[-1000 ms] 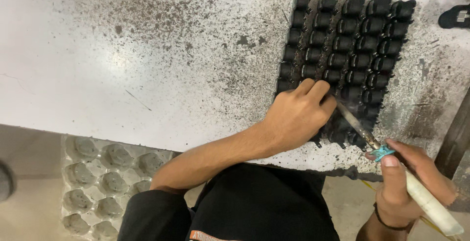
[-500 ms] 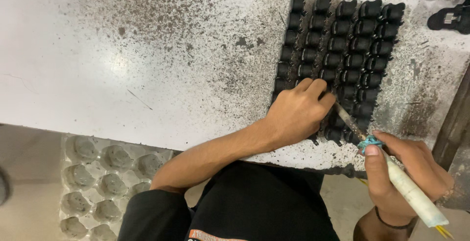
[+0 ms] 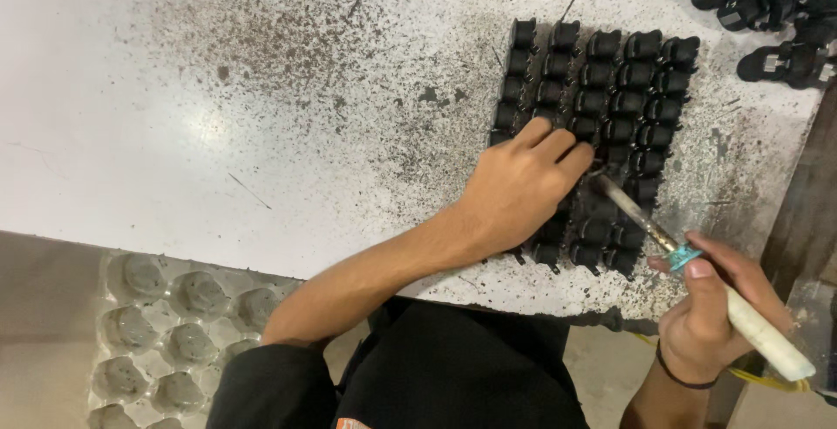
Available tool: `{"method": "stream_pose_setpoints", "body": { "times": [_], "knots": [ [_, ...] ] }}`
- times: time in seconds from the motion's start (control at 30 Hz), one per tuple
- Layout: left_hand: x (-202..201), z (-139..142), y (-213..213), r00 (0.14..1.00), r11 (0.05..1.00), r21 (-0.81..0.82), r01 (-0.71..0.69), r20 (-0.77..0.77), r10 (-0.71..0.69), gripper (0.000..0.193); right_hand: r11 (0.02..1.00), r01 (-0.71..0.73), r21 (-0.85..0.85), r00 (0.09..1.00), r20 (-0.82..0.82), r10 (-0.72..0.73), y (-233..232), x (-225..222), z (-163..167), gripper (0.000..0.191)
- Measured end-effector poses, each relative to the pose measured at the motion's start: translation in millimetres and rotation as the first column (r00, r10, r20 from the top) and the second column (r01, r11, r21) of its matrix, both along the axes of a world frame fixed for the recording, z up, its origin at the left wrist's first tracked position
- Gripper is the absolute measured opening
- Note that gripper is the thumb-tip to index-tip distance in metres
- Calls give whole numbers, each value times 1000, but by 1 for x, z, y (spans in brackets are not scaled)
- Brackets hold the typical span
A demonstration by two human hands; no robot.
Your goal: The person solders wires onto small black electrical components arranged in rows on a workbench, holding each component steady with one hand while applying a soldering iron with the other, moving through the grid one component at a time. At one point they set the iron down and pick up a different soldering iron from the bench before resuming.
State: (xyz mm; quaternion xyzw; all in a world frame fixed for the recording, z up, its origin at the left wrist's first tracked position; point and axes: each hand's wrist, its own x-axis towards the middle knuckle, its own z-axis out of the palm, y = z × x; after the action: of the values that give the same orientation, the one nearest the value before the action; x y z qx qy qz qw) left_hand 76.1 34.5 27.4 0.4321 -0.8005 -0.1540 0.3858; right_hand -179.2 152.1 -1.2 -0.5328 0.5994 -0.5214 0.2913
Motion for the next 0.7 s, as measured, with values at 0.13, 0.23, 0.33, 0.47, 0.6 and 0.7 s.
{"method": "stream_pose_setpoints", "body": {
  "times": [0.13,0.23,0.33,0.47,0.6,0.7],
  "knots": [
    [-5,-34,22,996,991,129,-17,85,6,21,999,-37,26,990,-138,40,13,-5,8,30],
    [-3,-45,30,995,991,131,32,85,-43,17,998,-17,59,990,-140,25,23,-2,12,34],
    [-5,-47,31,992,989,129,77,88,-89,14,995,-19,99,974,-222,40,25,0,16,36],
    [-9,-45,30,992,990,111,84,86,-94,13,992,-29,126,937,-343,71,21,3,26,36],
    [-8,-43,32,991,985,138,104,64,-113,11,986,-45,164,909,-403,108,17,7,36,35],
    [-5,-42,30,996,991,113,71,48,-77,12,985,-75,156,894,-427,135,17,10,40,34]
  ]
}}
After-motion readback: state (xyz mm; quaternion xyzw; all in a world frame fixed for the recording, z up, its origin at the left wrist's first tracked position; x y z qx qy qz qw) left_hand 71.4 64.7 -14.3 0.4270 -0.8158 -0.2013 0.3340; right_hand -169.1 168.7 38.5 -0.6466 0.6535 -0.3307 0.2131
